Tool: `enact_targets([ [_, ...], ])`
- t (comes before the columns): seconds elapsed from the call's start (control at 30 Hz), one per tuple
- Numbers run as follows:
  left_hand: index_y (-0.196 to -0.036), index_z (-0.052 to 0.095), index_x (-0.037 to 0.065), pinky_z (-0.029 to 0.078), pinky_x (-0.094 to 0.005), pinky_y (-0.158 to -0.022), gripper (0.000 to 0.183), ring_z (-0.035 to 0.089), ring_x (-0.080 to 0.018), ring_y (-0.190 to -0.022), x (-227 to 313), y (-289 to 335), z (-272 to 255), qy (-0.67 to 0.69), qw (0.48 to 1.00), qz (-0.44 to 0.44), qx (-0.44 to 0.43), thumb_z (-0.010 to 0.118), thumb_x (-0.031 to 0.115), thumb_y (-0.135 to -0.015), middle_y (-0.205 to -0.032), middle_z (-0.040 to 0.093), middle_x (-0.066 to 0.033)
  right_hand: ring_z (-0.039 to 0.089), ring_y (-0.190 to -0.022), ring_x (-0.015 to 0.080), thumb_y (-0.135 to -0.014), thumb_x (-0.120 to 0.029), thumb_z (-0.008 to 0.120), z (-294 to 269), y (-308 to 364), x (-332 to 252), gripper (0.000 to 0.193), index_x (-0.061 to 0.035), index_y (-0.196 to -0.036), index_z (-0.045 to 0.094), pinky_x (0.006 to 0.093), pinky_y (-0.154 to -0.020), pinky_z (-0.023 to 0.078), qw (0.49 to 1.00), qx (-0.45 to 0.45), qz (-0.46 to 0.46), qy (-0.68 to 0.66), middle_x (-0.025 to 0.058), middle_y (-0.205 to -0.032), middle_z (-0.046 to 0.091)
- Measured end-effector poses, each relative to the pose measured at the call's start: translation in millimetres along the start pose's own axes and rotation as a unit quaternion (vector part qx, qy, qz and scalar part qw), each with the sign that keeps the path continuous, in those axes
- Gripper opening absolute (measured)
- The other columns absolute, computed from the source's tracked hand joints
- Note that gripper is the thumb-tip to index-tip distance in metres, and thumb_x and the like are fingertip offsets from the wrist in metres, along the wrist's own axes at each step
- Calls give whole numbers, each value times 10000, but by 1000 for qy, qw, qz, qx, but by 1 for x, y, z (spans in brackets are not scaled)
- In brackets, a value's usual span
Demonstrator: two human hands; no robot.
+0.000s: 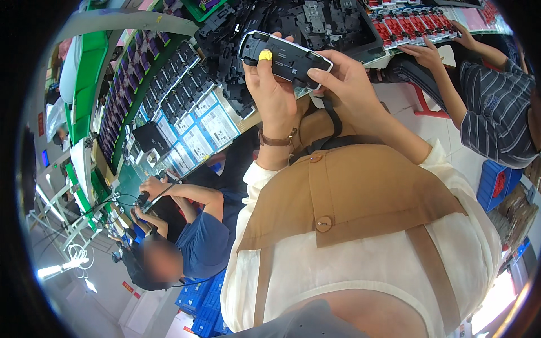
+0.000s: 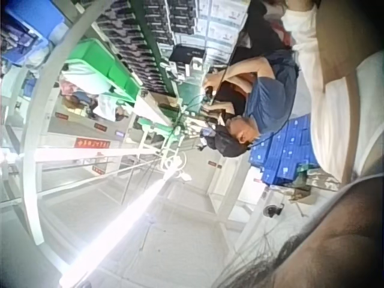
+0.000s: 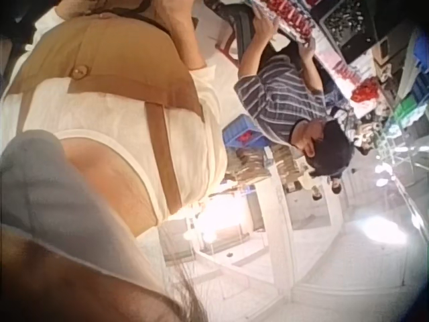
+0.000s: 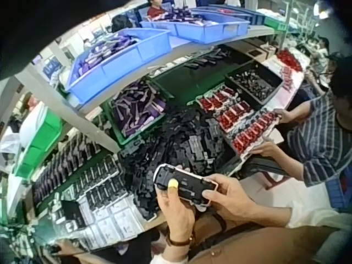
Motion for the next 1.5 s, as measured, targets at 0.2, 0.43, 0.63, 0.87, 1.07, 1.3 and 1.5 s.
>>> enact_targets([
  [0.2, -1023, 427, 87, 444, -228, -674, 149, 531, -107, -825, -2, 12, -19, -1, 998, -43, 47, 395, 67, -879, -939, 529, -19, 516, -710, 63, -806, -107, 597, 13, -7, 4, 308, 13, -1074, 504, 190, -603, 435, 999, -5, -32, 10, 29, -859, 568],
  [0.43, -1110, 479, 81, 366, -153, -546, 241, 458, -25, -668, 43, 14, -124, -105, 965, 78, 227, 479, 59, -870, -870, 534, 24, 518, -914, 117, -881, -199, 470, 23, -6, 3, 395, -36, -1236, 409, 242, -798, 413, 991, -84, -78, 70, 66, -1085, 526],
  [0.63, -1262, 351, 1, 437, -231, -665, 428, 516, -133, -789, 110, 27, -293, -366, 866, 89, 330, 433, -4, -842, -986, 516, -99, 517, -902, 87, -890, -145, 466, -16, -17, 23, 300, -21, -1162, 490, 207, -749, 424, 992, -13, -19, 120, 49, -1034, 551],
  [0.87, -1188, 446, -9, 430, -273, -673, 365, 531, -162, -789, 24, 6, -380, -506, 815, -86, 267, 489, 69, -834, -915, 559, -126, 542, -845, 72, -877, -192, 512, -59, -12, 30, 255, -49, -1083, 554, 198, -708, 431, 974, 61, -42, 215, 25, -949, 590],
  [1.07, -1227, 416, -18, 399, -295, -816, 395, 516, -218, -913, 8, -2, -371, -453, 862, -46, 222, 432, 21, -835, -1079, 535, -148, 540, -753, 74, -843, -180, 548, -128, -7, 66, 249, -25, -1037, 572, 191, -631, 445, 971, 172, -15, 164, 14, -843, 573],
  [1.3, -1210, 427, -66, 393, -325, -865, 416, 517, -324, -1010, 18, -1, -354, -667, 686, -44, 288, 431, 61, -814, -1127, 520, -246, 569, -715, 122, -845, -270, 549, -269, -35, 126, 365, 9, -1079, 518, 240, -585, 499, 915, 381, 41, 126, 68, -906, 567],
  [1.5, -1119, 510, -27, 379, -400, -855, 338, 485, -343, -971, 54, 24, -318, -584, 715, 17, 384, 478, 103, -809, -1111, 472, -246, 561, -590, 127, -845, -271, 552, -294, -79, 162, 288, 17, -827, 551, 250, -496, 500, 927, 337, 152, 67, 52, -693, 553],
])
Point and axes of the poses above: each hand's wrist, its own y-axis away from the middle knuckle, its own z-axis out of the palm, x = y × z, the point moved 7 cm from there along -y, towards the middle knuckle
